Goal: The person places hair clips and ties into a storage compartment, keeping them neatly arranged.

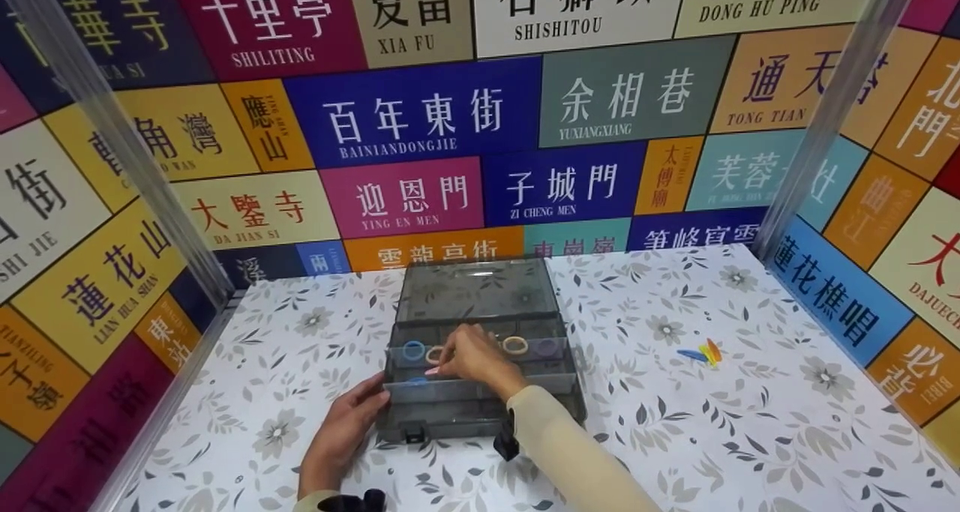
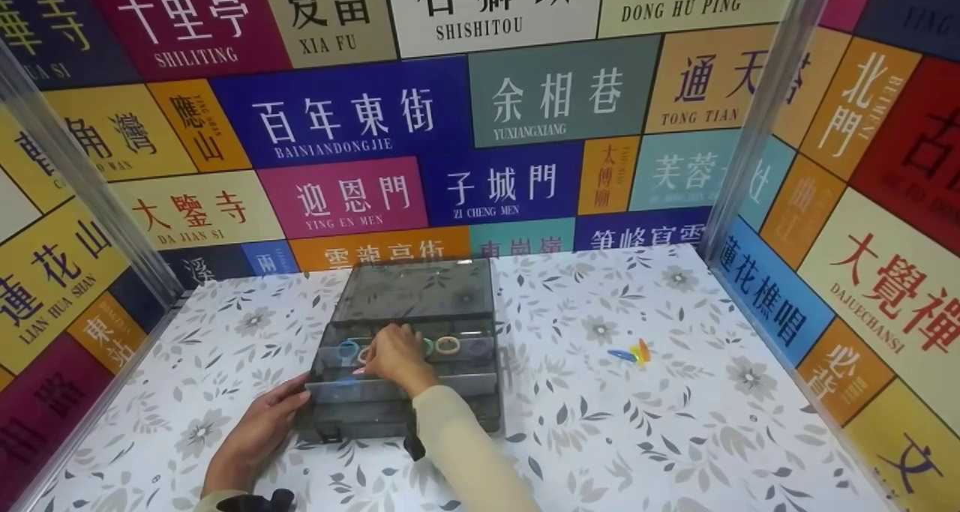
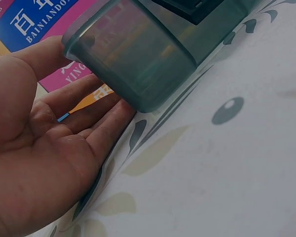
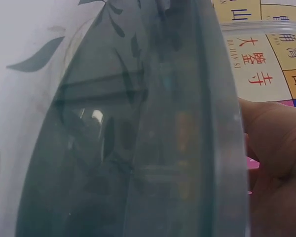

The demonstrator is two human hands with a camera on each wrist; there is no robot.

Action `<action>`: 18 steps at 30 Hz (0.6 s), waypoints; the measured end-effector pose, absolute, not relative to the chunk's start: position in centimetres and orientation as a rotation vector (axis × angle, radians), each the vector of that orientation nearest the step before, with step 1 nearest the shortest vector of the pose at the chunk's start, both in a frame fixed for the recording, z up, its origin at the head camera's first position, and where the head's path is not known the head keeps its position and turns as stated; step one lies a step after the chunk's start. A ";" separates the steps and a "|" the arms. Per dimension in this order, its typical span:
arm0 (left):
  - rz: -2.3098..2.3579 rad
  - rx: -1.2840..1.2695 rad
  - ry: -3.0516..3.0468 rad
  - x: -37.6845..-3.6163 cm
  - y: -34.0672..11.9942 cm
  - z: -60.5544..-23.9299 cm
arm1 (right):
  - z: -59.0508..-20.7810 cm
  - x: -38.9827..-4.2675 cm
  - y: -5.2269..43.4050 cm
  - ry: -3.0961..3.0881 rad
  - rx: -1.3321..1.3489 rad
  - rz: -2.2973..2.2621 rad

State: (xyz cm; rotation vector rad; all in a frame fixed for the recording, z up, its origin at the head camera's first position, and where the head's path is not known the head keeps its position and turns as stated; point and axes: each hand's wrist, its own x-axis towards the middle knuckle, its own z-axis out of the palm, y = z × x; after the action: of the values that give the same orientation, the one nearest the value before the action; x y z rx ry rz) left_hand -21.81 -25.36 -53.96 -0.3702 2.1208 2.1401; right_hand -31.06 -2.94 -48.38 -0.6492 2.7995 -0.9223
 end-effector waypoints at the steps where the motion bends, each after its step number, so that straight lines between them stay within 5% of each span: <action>1: 2.135 -0.368 2.123 -21.8 -25.4 -54.0 | -48.4 -31.0 -3.0 2.807 -0.647 -0.915; 18: 2.131 -0.319 2.141 -21.6 -25.5 -54.0 | -48.4 -30.6 -3.3 2.852 -0.639 -0.832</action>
State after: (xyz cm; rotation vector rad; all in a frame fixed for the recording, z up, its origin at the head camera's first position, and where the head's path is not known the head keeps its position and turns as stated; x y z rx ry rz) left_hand -21.58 -25.46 -54.02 -0.3186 2.1409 2.1307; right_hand -30.60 -3.31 -48.36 -0.6392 2.8520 -0.8319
